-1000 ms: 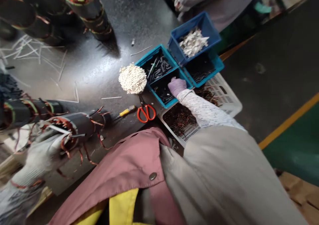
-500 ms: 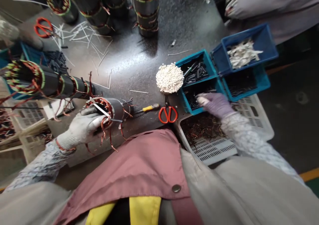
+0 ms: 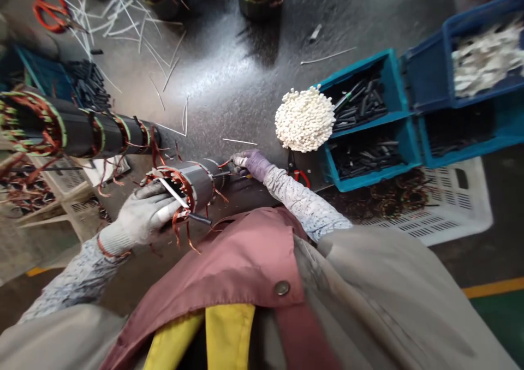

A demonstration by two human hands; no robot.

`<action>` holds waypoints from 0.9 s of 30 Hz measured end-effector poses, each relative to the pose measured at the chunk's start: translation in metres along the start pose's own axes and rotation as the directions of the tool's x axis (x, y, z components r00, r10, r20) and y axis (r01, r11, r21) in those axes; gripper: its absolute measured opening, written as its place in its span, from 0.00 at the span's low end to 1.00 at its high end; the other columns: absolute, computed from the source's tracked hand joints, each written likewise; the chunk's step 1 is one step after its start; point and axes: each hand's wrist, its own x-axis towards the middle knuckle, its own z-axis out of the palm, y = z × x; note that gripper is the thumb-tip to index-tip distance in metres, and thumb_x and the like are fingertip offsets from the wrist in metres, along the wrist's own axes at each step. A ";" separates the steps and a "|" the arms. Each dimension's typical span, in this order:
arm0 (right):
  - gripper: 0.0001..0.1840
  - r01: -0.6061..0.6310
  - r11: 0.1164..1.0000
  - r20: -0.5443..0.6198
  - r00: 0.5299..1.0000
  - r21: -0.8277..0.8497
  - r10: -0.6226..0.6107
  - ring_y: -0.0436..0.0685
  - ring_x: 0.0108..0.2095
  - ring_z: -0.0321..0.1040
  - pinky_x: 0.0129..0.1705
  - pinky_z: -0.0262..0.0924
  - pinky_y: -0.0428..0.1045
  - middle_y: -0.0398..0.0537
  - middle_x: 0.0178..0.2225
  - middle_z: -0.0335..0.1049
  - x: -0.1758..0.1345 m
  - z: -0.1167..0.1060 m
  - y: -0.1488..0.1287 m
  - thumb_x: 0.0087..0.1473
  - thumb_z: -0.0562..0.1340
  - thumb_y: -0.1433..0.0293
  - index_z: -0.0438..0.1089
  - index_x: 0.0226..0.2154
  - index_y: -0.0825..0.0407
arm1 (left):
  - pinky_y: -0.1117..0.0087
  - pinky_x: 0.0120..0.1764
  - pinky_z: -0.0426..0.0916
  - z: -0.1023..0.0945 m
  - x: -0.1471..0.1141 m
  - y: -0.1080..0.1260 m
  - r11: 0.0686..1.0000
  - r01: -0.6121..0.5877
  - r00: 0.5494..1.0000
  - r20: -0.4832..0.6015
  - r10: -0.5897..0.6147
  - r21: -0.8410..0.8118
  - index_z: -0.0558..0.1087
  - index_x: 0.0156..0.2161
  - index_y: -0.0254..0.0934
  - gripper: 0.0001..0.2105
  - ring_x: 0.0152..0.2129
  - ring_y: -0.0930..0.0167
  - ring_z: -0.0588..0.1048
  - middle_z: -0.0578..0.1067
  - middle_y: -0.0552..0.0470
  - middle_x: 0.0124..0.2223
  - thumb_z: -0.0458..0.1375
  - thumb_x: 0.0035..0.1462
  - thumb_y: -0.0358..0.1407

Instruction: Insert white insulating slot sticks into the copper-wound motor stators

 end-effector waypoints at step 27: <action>0.18 0.287 0.780 0.022 0.943 -0.556 -0.331 0.48 0.30 0.66 0.38 0.62 0.47 0.44 0.30 0.73 0.027 0.030 -0.003 0.64 0.55 0.59 0.69 0.29 0.54 | 0.59 0.43 0.70 0.011 -0.004 0.011 0.950 0.283 0.956 -0.113 -0.269 0.133 0.66 0.32 0.41 0.12 0.25 0.66 0.77 0.73 0.57 0.24 0.63 0.46 0.43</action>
